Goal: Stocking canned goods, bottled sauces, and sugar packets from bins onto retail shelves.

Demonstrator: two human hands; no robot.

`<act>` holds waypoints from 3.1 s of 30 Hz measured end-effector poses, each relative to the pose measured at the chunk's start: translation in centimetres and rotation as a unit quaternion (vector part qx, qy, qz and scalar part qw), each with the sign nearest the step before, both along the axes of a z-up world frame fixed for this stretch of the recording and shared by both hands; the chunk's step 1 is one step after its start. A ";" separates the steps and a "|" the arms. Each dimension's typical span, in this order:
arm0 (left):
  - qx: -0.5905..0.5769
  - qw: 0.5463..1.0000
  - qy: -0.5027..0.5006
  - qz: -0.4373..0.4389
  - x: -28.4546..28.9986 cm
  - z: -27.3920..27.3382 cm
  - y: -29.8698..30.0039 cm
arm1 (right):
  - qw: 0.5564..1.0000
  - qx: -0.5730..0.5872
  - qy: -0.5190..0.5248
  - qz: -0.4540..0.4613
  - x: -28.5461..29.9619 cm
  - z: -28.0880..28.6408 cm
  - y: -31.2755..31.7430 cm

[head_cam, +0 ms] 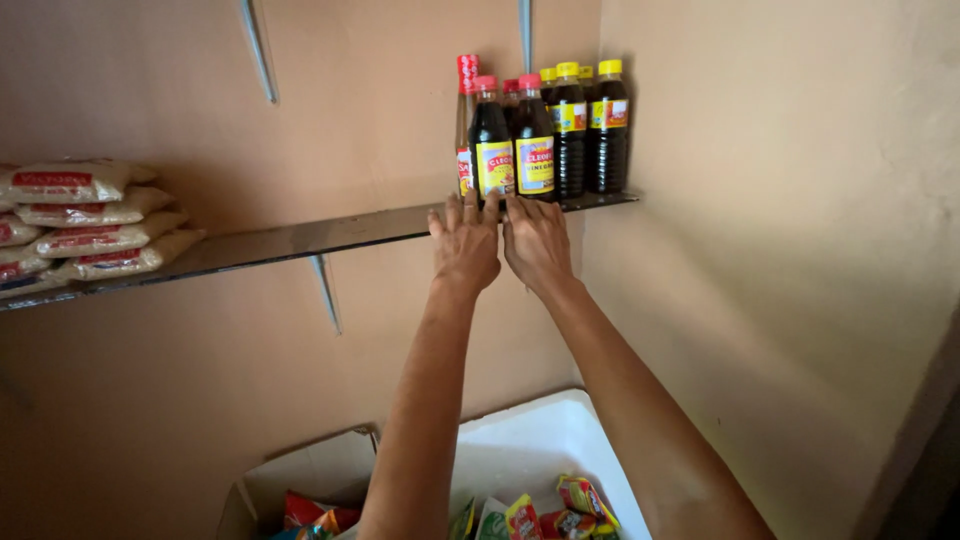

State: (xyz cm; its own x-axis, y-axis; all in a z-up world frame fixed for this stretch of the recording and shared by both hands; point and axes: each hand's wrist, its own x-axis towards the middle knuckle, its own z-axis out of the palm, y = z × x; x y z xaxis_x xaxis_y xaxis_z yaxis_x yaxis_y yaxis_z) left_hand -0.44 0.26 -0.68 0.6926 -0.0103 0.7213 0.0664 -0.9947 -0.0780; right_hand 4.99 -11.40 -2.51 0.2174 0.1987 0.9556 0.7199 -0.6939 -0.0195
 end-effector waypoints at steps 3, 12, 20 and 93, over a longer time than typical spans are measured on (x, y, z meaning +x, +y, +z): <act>0.042 0.999 0.002 0.009 -1.8 -0.5 -0.8 | 1.000 -0.009 -0.024 0.008 -0.7 -0.7 -0.7; -0.002 0.981 -0.164 -0.103 -2.4 -6.3 -3.6 | 0.995 0.052 -0.051 0.073 -5.4 -3.4 -2.9; 0.006 0.990 -0.073 -0.118 -5.9 -15.9 -6.3 | 0.990 0.076 0.044 0.109 -7.6 -14.3 -5.7; -0.185 0.829 0.526 -0.044 -10.6 -52.3 -7.2 | 0.863 0.043 0.481 -0.147 -1.0 -71.3 -11.6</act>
State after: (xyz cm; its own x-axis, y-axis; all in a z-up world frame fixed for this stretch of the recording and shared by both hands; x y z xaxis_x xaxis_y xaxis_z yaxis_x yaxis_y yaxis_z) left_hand -11.00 -6.96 -53.01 0.9486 -0.0070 -0.3165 0.0813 -0.9608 0.2650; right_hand 4.03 -23.00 -73.84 0.9476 -0.0632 0.3131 0.1349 -0.8094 -0.5715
